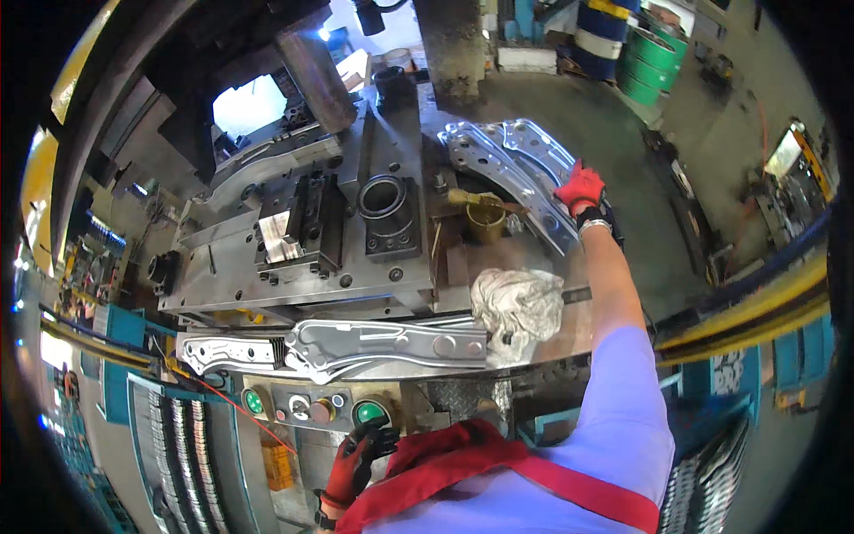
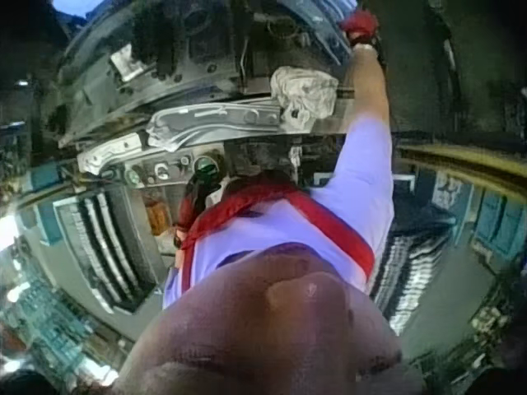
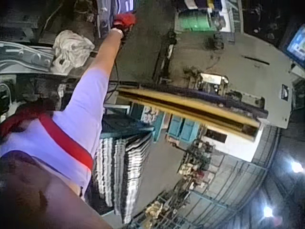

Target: Operating an industrial metal press to process metal components.

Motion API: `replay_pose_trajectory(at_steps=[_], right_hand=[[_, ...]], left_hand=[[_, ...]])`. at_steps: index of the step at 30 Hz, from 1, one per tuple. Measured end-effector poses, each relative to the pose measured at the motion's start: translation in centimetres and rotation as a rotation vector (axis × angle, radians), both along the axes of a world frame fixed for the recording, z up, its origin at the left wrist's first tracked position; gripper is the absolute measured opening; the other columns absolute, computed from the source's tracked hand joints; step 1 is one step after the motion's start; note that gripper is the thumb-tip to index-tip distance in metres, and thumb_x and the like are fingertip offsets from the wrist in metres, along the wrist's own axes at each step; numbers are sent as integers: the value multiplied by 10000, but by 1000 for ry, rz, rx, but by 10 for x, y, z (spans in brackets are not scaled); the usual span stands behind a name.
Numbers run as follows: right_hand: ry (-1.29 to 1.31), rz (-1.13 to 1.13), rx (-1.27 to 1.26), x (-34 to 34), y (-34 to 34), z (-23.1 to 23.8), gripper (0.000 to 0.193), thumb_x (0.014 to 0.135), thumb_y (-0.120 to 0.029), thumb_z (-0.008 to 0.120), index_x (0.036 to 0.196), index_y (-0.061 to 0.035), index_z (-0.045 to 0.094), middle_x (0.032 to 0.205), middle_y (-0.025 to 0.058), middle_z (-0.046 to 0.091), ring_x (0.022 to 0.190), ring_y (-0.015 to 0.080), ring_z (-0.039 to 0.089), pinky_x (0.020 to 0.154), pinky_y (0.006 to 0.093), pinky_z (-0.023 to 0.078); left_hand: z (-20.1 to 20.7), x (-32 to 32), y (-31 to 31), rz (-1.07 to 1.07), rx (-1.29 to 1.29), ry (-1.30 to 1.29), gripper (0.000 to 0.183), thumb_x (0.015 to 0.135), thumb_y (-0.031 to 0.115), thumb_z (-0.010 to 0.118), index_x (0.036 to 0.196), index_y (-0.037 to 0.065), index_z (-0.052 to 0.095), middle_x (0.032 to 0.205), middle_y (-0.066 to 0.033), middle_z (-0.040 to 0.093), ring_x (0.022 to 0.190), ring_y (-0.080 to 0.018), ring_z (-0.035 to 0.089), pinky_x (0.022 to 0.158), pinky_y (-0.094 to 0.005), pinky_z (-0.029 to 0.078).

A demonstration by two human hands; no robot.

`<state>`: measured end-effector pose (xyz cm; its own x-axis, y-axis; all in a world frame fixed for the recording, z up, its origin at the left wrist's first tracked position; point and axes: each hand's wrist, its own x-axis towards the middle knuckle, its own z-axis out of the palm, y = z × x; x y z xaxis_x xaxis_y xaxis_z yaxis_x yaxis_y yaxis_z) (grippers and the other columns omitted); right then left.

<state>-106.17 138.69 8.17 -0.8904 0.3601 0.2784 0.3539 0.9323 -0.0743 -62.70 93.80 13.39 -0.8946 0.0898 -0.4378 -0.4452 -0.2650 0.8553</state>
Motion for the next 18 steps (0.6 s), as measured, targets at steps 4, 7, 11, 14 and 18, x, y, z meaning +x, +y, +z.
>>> replay_pose_trajectory(at_steps=[4, 7, 11, 14, 18], right_hand=[[24, 44, -118, -36, -1, -21, 914, 529, -488, 729, 1279, -66, 423, 1072, 165, 584, 978, 331, 578, 803, 448, 478], [-9, 98, -274, -64, 5, -46, 904, 566, -515, 715, 1289, -63, 414, 1182, 199, 542, 1061, 360, 542, 888, 436, 448], [-153, 275, -599, -99, 22, -79, 870, 620, -555, 681, 1301, -87, 407, 1196, 223, 522, 1086, 381, 517, 946, 429, 401], [-137, 296, -599, -105, 22, -82, 849, 625, -555, 689, 1284, -92, 423, 1176, 224, 535, 1082, 385, 518, 929, 440, 411], [-116, 134, -404, -85, 2, -52, 812, 638, -546, 689, 1287, -133, 431, 1137, 202, 561, 1060, 377, 534, 890, 454, 434]], left_hand=[[0, -1, 18, 41, 21, -97, 447, 932, 263, 470, 1265, -30, 414, 1096, -151, 592, 1000, -226, 584, 879, -342, 462], [0, -1, 22, 49, 27, -133, 446, 933, 268, 468, 1271, -18, 413, 1115, -153, 585, 1007, -223, 582, 887, -338, 455], [-1, -1, 21, 37, -18, -173, 451, 939, 270, 458, 1284, -14, 398, 1155, -161, 566, 1029, -219, 574, 911, -335, 441], [0, -1, 17, 18, 6, -170, 462, 942, 273, 451, 1296, -16, 380, 1172, -166, 556, 1053, -221, 564, 929, -334, 432], [0, -1, 14, 23, 20, -193, 470, 943, 270, 452, 1305, -18, 367, 1178, -169, 553, 1069, -221, 557, 934, -328, 428]])
